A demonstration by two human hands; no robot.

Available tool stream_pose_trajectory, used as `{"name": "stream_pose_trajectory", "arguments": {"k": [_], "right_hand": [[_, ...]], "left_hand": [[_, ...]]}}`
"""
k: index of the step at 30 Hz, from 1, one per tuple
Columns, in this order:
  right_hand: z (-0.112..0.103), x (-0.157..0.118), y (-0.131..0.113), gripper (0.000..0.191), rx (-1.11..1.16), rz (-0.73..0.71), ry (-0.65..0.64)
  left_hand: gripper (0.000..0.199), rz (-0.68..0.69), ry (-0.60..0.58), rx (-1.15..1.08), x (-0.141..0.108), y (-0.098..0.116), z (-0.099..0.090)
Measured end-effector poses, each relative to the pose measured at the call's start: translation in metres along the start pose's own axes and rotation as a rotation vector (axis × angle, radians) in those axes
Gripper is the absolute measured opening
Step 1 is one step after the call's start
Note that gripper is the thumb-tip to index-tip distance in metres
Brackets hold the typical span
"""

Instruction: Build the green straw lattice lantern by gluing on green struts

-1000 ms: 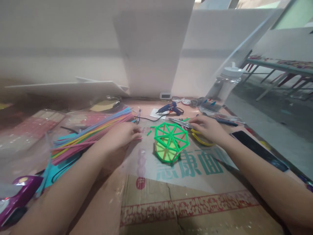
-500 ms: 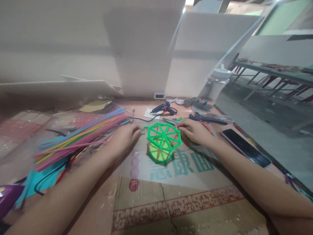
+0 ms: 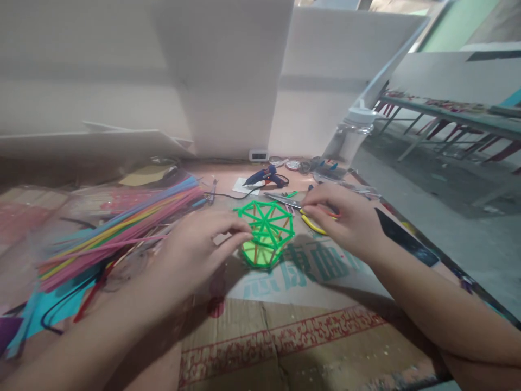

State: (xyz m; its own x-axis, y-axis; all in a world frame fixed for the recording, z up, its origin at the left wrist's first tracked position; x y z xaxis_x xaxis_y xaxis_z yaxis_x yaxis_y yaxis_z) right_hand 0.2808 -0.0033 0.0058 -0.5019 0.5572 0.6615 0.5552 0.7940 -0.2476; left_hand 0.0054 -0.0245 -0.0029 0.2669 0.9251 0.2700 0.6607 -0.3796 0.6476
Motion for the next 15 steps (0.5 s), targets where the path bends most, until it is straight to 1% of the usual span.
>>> {"name": "stream_pose_trajectory", "arguments": {"k": [2,3,5,8,11,15], "right_hand": [[0.001,0.0,-0.03,0.013,0.047,-0.148,-0.054],[0.003,0.0,-0.041,0.012,0.047,-0.208,-0.085],[0.011,-0.003,-0.052,0.012,0.016,-0.323,-0.086],[0.02,-0.006,-0.049,0.01,-0.043,-0.394,-0.035],[0.025,-0.007,-0.042,0.008,-0.041,-0.377,-0.041],[0.027,-0.009,-0.042,0.009,-0.019,-0.353,-0.068]], "left_hand": [[0.026,0.096,-0.022,0.019,-0.005,0.006,0.007],[0.025,0.142,-0.02,0.032,-0.006,0.007,0.01],[0.021,0.213,-0.005,0.055,-0.007,0.009,0.013],[0.016,0.261,0.001,0.068,-0.006,0.01,0.016],[0.014,0.265,-0.015,0.062,-0.006,0.011,0.016],[0.017,0.249,-0.048,0.099,-0.001,0.006,0.013]]}}
Point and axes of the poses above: each hand's wrist, its own x-axis towards the middle knuckle, its own z-axis out of the palm, y = z × x, the point moved 2 cm from there along x, towards the middle knuckle, and after that the axes turned 11 degrees about -z, right-handed, at the moved point
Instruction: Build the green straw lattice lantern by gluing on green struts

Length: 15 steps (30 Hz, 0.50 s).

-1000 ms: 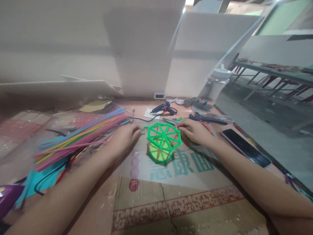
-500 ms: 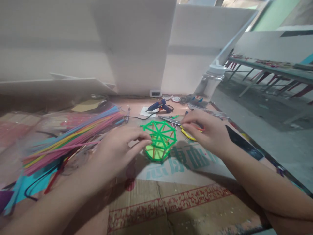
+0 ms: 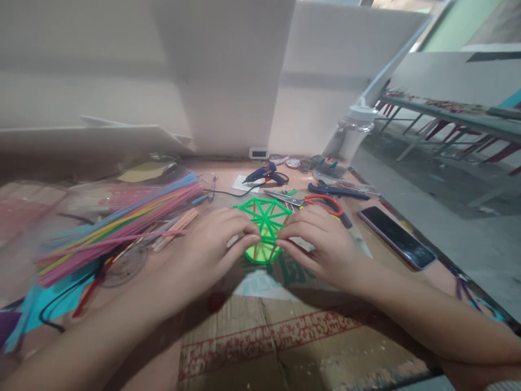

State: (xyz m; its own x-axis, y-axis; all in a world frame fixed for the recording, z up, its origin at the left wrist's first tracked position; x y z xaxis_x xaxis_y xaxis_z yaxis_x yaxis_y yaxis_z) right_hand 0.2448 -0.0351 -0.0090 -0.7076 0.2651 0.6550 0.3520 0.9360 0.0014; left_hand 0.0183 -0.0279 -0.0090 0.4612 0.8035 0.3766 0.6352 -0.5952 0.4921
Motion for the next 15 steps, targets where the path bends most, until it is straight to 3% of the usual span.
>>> {"name": "stream_pose_trajectory", "arguments": {"k": [5,9,15], "right_hand": [[0.001,0.001,-0.005,0.011,-0.041,0.025,-0.04],[0.001,0.005,-0.008,0.013,-0.054,0.036,-0.071],[0.003,0.009,-0.012,0.018,-0.125,0.008,-0.109]], "left_hand": [[0.023,0.02,0.063,0.168,0.005,-0.013,-0.008],[0.016,0.108,-0.001,0.129,0.005,-0.018,-0.003],[0.007,0.083,-0.015,0.097,0.004,-0.018,0.004]]}}
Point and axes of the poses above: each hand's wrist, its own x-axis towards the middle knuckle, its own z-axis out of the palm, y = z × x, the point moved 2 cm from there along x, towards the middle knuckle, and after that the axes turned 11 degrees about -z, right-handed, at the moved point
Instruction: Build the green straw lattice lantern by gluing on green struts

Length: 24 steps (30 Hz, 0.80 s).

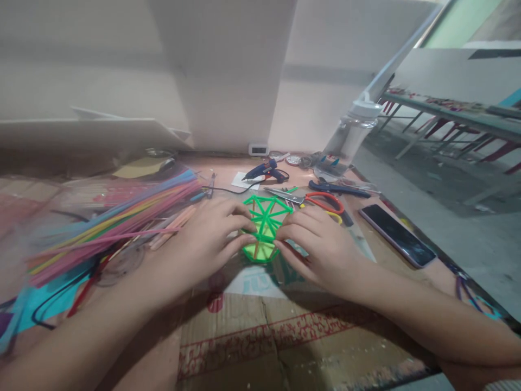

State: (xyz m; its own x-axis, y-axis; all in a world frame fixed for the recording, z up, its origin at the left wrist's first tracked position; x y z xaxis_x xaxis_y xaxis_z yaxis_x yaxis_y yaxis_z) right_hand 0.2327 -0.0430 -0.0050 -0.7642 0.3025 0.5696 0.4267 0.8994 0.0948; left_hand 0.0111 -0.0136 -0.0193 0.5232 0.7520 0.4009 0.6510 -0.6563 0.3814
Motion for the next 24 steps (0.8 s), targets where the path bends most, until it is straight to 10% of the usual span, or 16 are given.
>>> {"name": "stream_pose_trajectory", "arguments": {"k": [24], "right_hand": [[0.005,-0.0071,0.0094,0.01,0.173,0.027,0.066]], "left_hand": [[0.012,-0.02,-0.013,0.029,-0.0033,0.0037,-0.0038]]}}
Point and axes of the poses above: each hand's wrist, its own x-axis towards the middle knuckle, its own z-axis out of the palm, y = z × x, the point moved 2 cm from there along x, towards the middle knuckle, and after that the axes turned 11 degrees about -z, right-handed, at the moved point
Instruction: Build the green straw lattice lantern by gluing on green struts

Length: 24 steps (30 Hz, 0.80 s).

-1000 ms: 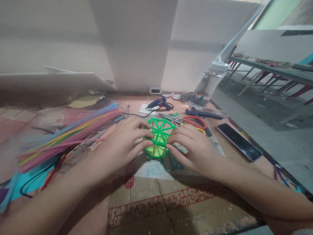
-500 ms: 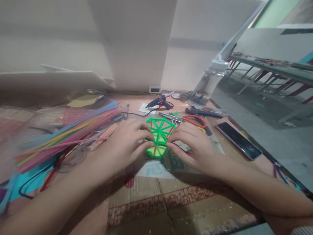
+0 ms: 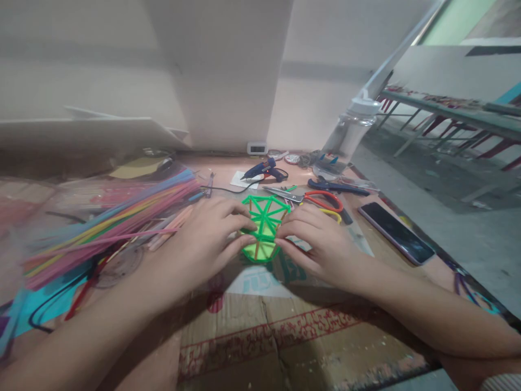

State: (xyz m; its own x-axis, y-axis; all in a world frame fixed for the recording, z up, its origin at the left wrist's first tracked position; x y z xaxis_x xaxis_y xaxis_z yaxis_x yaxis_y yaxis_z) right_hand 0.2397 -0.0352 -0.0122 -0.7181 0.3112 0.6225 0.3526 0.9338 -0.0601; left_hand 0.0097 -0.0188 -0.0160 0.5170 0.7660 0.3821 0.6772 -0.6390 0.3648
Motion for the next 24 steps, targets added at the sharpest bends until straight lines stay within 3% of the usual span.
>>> {"name": "stream_pose_trajectory", "arguments": {"k": [7,18,24], "right_hand": [[-0.004,0.0,0.0,0.006,0.041,0.02,0.1],[-0.003,-0.001,0.0,0.009,-0.001,0.005,0.052],[-0.002,-0.002,0.002,0.009,-0.001,0.012,0.019]], "left_hand": [[0.017,0.034,0.033,0.013,0.0,0.002,-0.001],[0.014,0.027,0.011,0.007,-0.002,0.006,-0.003],[0.012,0.095,0.04,0.008,-0.002,0.012,-0.001]]}}
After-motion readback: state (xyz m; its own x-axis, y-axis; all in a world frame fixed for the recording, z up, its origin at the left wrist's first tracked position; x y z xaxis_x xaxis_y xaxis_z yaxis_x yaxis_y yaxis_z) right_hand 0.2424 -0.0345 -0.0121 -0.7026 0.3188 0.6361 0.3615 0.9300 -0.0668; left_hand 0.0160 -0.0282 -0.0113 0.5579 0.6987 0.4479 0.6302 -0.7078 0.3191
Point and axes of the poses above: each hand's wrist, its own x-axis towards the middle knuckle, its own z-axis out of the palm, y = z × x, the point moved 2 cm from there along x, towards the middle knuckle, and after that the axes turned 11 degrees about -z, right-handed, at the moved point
